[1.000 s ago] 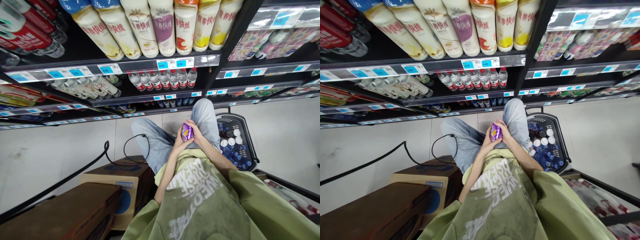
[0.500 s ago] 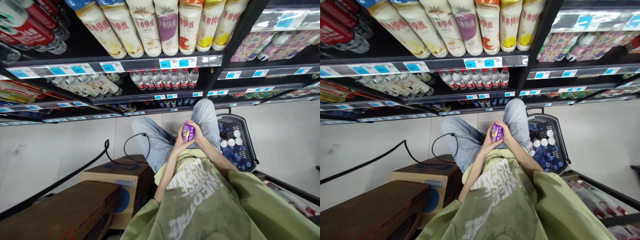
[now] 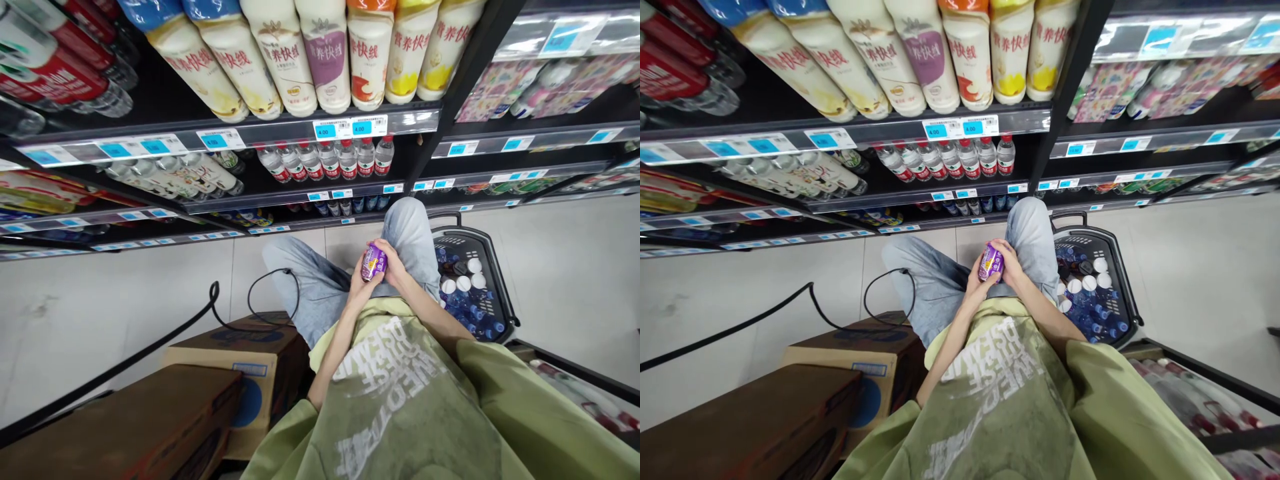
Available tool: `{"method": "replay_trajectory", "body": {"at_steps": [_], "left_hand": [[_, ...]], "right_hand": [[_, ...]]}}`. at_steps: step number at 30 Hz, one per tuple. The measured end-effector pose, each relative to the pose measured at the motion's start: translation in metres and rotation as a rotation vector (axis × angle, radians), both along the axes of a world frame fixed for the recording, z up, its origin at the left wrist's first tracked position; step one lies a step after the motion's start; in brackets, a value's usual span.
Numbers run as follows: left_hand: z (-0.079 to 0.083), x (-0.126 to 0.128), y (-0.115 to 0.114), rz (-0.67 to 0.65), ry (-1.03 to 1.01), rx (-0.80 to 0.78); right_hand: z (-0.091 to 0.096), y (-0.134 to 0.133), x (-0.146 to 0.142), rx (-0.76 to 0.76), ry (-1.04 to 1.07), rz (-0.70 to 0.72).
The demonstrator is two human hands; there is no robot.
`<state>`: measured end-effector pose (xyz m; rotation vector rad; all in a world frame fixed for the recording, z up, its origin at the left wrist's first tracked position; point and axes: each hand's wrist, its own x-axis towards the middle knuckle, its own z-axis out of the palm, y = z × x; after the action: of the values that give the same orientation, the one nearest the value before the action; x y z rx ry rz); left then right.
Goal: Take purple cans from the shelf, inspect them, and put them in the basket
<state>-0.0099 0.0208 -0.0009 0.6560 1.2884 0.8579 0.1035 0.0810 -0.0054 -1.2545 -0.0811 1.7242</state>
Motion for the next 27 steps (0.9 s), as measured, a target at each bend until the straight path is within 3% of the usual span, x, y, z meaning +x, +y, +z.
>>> {"method": "replay_trajectory", "body": {"at_steps": [4,9,13,18,27], "left_hand": [[-0.0037,0.0027,-0.0052,-0.031,0.135,0.070],[-0.0050,0.0021,-0.0078,-0.097,0.578,0.275],[-0.0050,0.0008,-0.0062,-0.105,0.690,0.322],[-0.0034,0.0015,-0.0037,-0.028,0.649,0.196],[-0.0108,-0.0016,-0.0004,0.041,0.276,-0.047]], "right_hand": [[-0.0002,0.0000,-0.0018,-0.046,-0.028,-0.040],[-0.0008,-0.0013,-0.0039,-0.013,-0.141,-0.046],[0.0003,-0.0014,-0.0040,-0.015,-0.107,-0.034],[0.0010,0.0003,-0.0026,-0.029,-0.051,-0.049],[-0.0002,0.0003,-0.0020,-0.042,-0.020,-0.053]]}}
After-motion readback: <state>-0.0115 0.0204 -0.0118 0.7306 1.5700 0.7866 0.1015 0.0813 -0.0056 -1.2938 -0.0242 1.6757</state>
